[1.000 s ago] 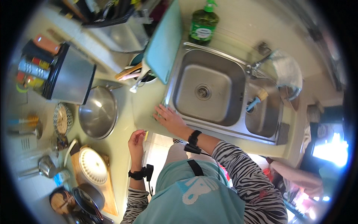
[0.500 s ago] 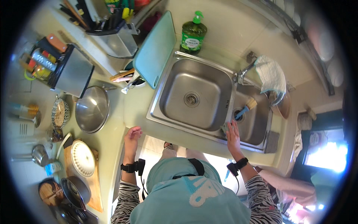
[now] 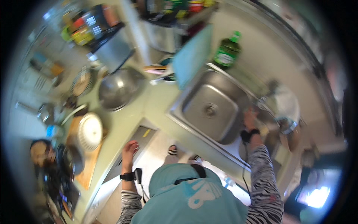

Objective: The person washes several plates, bowls, and chopsticks in a double-basin kitchen sink using a sponge and running water, then places the cleaned items on a wall-mounted drying rack. The person also washes a frying pan and a metal bowl.

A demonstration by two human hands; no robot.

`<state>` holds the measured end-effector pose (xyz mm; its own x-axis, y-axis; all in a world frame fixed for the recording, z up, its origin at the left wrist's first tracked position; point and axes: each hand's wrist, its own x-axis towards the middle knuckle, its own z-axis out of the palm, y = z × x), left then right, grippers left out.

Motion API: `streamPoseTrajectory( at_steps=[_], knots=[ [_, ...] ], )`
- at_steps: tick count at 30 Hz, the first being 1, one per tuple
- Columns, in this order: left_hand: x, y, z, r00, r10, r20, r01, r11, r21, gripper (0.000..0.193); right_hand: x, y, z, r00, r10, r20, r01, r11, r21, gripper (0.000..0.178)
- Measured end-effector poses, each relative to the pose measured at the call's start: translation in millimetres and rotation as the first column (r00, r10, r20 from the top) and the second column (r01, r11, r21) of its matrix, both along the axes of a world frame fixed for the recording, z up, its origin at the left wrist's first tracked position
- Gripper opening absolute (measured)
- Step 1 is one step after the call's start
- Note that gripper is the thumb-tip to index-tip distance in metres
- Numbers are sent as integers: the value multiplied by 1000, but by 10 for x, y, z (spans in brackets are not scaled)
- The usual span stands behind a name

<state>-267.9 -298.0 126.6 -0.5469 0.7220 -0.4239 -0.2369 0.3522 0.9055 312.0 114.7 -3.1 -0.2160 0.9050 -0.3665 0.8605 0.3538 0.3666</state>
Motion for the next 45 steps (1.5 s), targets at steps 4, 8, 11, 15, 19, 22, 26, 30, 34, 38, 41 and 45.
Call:
streamPoseTrajectory(
  at_steps=[4, 8, 11, 15, 19, 22, 26, 30, 34, 38, 41, 45],
  knots=[
    [-209, -493, 65, 947, 266, 182, -278, 960, 43, 36, 123, -638, 102, 880, 169, -444, -120, 983, 136, 46],
    [-494, -705, 161, 755, 530, 387, -610, 784, 114, 59, -32, -1759, 653, 507, -116, -854, -37, 987, -157, 46],
    [-763, -773, 212, 616, 645, 452, -760, 638, 125, 74, -395, -2212, 1012, 710, -74, -700, -110, 971, -214, 48],
    [-1239, -827, 89, 637, 535, 555, -730, 650, 212, 73, -781, -2214, 1277, 750, -86, -655, 4, 992, -126, 50],
    [-1701, -743, -229, 694, 508, 511, -693, 664, 281, 45, -1043, -1974, 1424, 539, -53, -841, 41, 999, -37, 47],
    [-1773, -745, -343, 614, 608, 503, -773, 593, 226, 39, -1296, -1933, 1573, 578, 13, -816, 11, 1000, 24, 41],
    [-1371, -923, -82, 686, 689, 234, -728, 649, 221, 43, -1754, -1991, 1846, 495, 111, -862, -115, 991, 62, 40],
    [-913, -957, 546, 820, 548, 164, -571, 796, 201, 47, -2281, -2127, 2149, 454, 76, -888, -223, 974, -30, 44],
    [-651, -474, 1056, 947, 234, 219, -275, 944, 180, 41, -2857, -2251, 2368, 313, 187, -931, -395, 917, 52, 61],
    [-330, 217, 1269, 940, -183, 290, 216, 972, -89, 32, -3024, -2301, 2565, 106, 462, -881, -465, 806, 367, 73],
    [39, 692, 1301, 720, -427, 546, 517, 856, -12, 24, -2770, -2203, 2714, -21, 644, -765, -362, 708, 606, 66],
    [635, 1310, 1110, 326, -517, 792, 713, 684, 153, 41, -2071, -2256, 2927, -17, 630, -777, -251, 749, 613, 65]
  ],
)
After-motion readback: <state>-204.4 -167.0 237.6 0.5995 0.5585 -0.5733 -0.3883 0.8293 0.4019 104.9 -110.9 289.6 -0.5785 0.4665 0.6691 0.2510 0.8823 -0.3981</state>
